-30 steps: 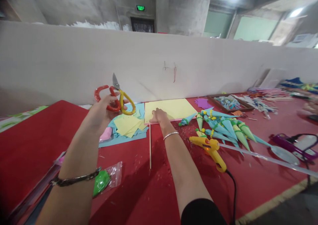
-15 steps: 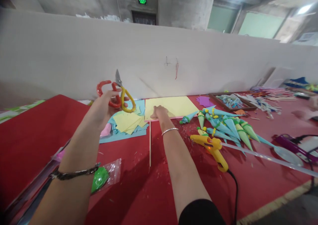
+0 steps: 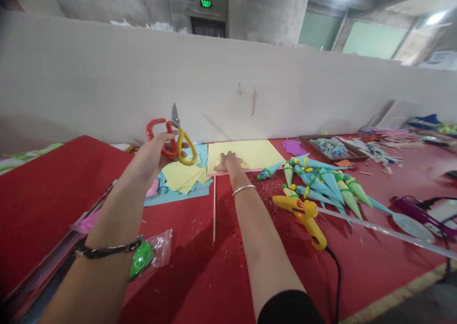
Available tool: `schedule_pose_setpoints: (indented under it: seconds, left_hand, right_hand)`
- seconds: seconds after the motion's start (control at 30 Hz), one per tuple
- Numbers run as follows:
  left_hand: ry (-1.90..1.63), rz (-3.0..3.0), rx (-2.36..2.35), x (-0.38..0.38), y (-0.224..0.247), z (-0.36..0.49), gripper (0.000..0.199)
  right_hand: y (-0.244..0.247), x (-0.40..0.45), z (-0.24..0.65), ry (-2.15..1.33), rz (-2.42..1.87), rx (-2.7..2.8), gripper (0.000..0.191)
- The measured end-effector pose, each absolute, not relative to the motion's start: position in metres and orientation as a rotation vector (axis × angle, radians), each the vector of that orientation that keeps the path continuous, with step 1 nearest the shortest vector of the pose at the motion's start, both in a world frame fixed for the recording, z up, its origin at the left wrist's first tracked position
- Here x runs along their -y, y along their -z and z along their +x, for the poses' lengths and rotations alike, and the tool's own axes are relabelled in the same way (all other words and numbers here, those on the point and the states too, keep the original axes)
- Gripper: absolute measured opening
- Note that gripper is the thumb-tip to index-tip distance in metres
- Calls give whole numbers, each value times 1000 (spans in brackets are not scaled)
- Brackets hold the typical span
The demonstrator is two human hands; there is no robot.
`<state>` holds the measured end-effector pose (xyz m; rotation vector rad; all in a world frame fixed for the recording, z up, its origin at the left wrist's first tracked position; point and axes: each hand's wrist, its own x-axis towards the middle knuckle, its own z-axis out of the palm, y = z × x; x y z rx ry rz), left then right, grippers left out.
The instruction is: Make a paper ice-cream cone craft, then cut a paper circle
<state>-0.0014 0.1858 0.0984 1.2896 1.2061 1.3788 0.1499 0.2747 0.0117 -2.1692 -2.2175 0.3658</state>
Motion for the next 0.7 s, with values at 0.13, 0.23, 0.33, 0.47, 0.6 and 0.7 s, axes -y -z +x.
schedule_pose_setpoints:
  seconds: [0.13,0.23,0.33,0.47,0.6,0.7]
  left_hand:
    - [-1387,1307,-1220,-185,-100,-2,20]
    - [-1396,1282,-1252,-185,-100,-1,20]
    - [-1397,1272,-1250,-186,-99,2,20]
    - [-1391,1279,-1247,-188,-96,2,19]
    - [-1319,1219,-1215,-197,-88,-6,18]
    - [-1347,1055,-1229,-210,-76,-6,13]
  right_hand:
    - [-10,-280,154,-350,-2128,2248,33]
    - [-10,-288,160,-382,-2099,2268,31]
    - [-12,-296,169,-407,-2104,2251,29]
    - [-15,-298,176,-403,-2129,2230,29]
    - [-19,-296,174,-390,-2147,2246,28]
    - [-20,-293,168,-330,-2163,2221,30]
